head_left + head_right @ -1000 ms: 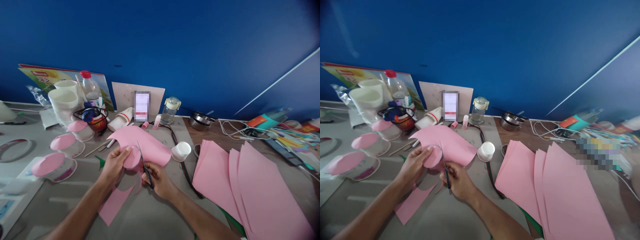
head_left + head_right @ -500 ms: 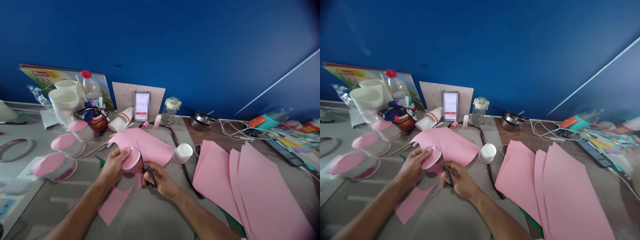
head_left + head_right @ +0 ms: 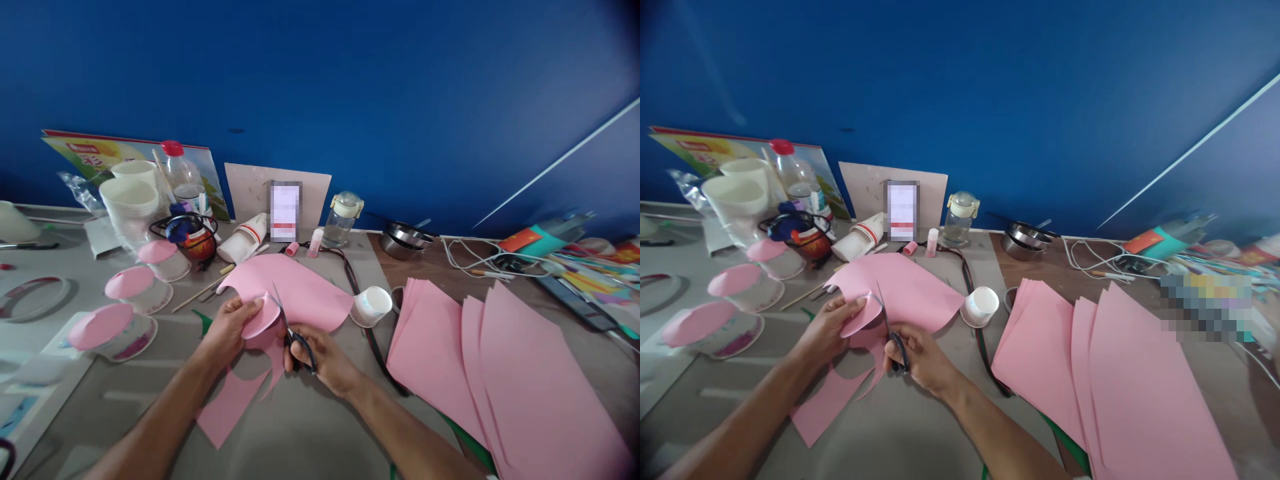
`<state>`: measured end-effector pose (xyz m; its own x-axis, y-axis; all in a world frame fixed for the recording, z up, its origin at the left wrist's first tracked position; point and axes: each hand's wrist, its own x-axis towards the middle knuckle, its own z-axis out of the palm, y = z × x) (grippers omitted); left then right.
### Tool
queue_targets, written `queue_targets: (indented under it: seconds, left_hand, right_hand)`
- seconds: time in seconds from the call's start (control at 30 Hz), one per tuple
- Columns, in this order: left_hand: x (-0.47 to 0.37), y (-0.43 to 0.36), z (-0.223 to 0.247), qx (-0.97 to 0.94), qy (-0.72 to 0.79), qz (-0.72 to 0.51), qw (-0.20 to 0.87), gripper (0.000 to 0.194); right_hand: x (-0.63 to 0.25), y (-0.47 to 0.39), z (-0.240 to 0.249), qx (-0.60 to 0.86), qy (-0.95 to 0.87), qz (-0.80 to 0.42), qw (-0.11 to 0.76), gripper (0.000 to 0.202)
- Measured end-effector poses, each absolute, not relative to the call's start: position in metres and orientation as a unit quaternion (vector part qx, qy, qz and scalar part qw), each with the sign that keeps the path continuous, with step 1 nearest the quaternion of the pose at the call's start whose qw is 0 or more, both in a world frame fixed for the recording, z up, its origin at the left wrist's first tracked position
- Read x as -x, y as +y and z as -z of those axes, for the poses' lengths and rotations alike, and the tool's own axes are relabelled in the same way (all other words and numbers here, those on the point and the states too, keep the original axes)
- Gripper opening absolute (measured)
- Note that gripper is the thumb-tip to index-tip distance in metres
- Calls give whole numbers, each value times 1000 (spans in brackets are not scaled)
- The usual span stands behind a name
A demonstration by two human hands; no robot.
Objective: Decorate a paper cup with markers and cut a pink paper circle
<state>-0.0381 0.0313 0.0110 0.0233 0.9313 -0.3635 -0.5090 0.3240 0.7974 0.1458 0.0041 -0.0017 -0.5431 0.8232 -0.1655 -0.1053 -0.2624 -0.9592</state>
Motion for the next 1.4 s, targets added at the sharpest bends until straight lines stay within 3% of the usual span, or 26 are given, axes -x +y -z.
queue_targets:
  seconds: [0.77,1.4]
  left_hand:
    - [54,35,-4,-395,480,-504,600,20]
    - [56,37,-1,-397,485,-494,603,27]
  right_hand:
    - [-142,5,0,356,-491,-736,302,55]
    - [-143,1,5,362,-528,-709,296,60]
